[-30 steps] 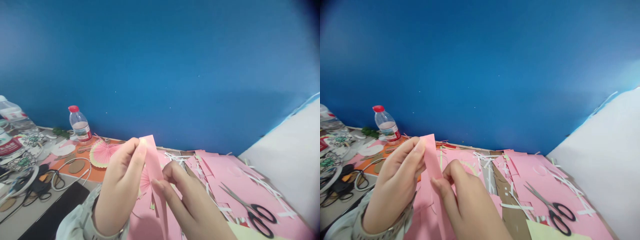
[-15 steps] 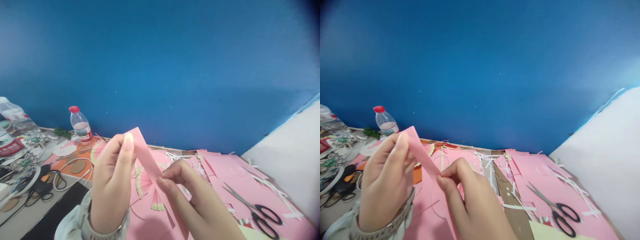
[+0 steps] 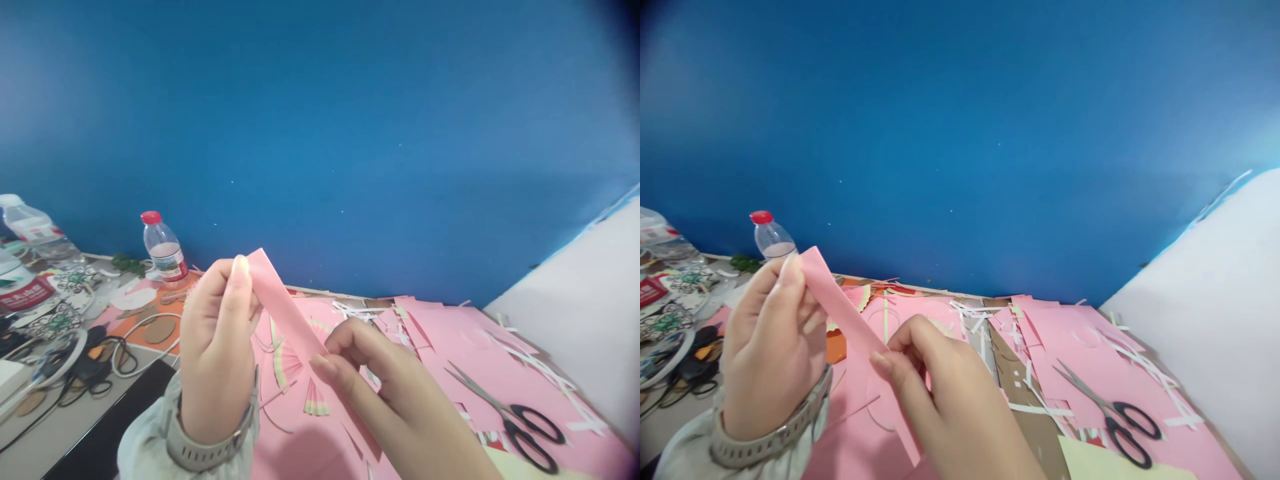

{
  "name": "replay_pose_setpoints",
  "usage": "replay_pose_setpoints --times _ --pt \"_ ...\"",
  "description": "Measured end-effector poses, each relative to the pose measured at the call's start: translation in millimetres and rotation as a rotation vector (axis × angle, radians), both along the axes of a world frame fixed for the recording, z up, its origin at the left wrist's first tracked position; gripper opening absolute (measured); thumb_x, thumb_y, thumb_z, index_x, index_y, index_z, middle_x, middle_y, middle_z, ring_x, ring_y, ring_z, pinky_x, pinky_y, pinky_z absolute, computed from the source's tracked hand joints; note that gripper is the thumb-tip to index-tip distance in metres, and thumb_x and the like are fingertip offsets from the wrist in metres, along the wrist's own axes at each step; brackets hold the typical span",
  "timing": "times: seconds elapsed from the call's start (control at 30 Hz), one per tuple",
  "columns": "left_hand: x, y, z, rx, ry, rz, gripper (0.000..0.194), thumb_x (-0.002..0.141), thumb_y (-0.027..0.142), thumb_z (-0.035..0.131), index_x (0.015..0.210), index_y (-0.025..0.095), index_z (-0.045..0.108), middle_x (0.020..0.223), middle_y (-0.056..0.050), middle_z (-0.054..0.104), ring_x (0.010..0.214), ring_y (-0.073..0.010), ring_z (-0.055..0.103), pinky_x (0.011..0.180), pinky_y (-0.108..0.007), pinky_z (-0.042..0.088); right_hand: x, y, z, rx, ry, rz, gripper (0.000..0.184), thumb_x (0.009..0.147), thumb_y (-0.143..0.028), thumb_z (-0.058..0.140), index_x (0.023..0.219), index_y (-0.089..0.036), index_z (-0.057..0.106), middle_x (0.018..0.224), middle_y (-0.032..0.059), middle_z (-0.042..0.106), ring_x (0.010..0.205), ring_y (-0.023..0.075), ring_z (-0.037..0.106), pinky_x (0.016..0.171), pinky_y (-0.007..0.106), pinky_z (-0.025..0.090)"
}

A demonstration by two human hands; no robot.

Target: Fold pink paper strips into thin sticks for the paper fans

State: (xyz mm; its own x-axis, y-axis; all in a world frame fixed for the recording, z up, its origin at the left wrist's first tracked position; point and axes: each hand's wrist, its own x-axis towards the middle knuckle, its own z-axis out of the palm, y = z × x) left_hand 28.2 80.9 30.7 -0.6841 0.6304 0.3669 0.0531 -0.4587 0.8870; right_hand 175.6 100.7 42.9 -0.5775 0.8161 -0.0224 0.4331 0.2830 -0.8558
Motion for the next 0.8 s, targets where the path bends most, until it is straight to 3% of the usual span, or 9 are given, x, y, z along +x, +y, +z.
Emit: replay_pose_setpoints --times 0.3,0.47,0.67,0.73,0.8 --pt "-4.4 2.0 2.0 0.079 -0.178 -0.217 0.035 0.098 0.023 0.045 0.063 0.018 0.043 0.059 0.005 0.024 0.051 -0.0102 0.018 0.043 -0.017 0.025 0.5 2.2 -3.4 0.109 -0.043 0.000 0.034 0.097 -0.035 0.044 0.066 -0.021 0.040 0.055 -0.0050 0.041 0.048 0.0106 0.041 0.044 0.022 0.031" --pt "-4.2 3.7 0.5 0.089 -0.178 -0.229 0.036 0.098 0.023 0.045 0.063 0.018 0.042 0.060 0.004 0.023 0.052 -0.0109 0.019 0.044 -0.020 0.025 2.9 5.1 -8.9 0.235 -0.129 0.036 0.040 0.098 -0.040 0.039 0.063 -0.020 0.039 0.055 -0.0034 0.045 0.053 0.0128 0.043 0.049 0.024 0.031" --pt "-8.9 4.2 2.8 0.121 -0.203 -0.224 0.036 0.097 0.025 0.048 0.063 0.019 0.042 0.060 0.004 0.021 0.053 -0.0121 0.018 0.045 -0.023 0.023 4.2 1.1 -5.5 0.216 -0.103 0.031 0.033 0.099 -0.031 0.039 0.068 -0.021 0.043 0.056 -0.0033 0.048 0.059 0.0145 0.048 0.051 0.024 0.033" --pt "-7.3 3.2 4.5 0.147 -0.243 -0.225 0.036 0.097 0.031 0.048 0.063 0.019 0.045 0.059 0.004 0.025 0.052 -0.0113 0.022 0.046 -0.023 0.027 5.0 -1.1 -1.9 0.201 -0.039 0.025 0.033 0.099 -0.029 0.041 0.066 -0.021 0.041 0.057 -0.0040 0.047 0.057 0.0133 0.048 0.051 0.024 0.034" --pt "-0.8 0.2 4.9 0.117 -0.234 -0.214 0.037 0.093 0.047 0.049 0.069 0.020 0.056 0.062 0.002 0.039 0.054 -0.0116 0.034 0.049 -0.024 0.035 6.1 -3.6 0.7 0.213 0.038 0.023 0.033 0.097 -0.025 0.044 0.065 -0.021 0.041 0.057 -0.0047 0.046 0.055 0.0120 0.049 0.050 0.023 0.035"
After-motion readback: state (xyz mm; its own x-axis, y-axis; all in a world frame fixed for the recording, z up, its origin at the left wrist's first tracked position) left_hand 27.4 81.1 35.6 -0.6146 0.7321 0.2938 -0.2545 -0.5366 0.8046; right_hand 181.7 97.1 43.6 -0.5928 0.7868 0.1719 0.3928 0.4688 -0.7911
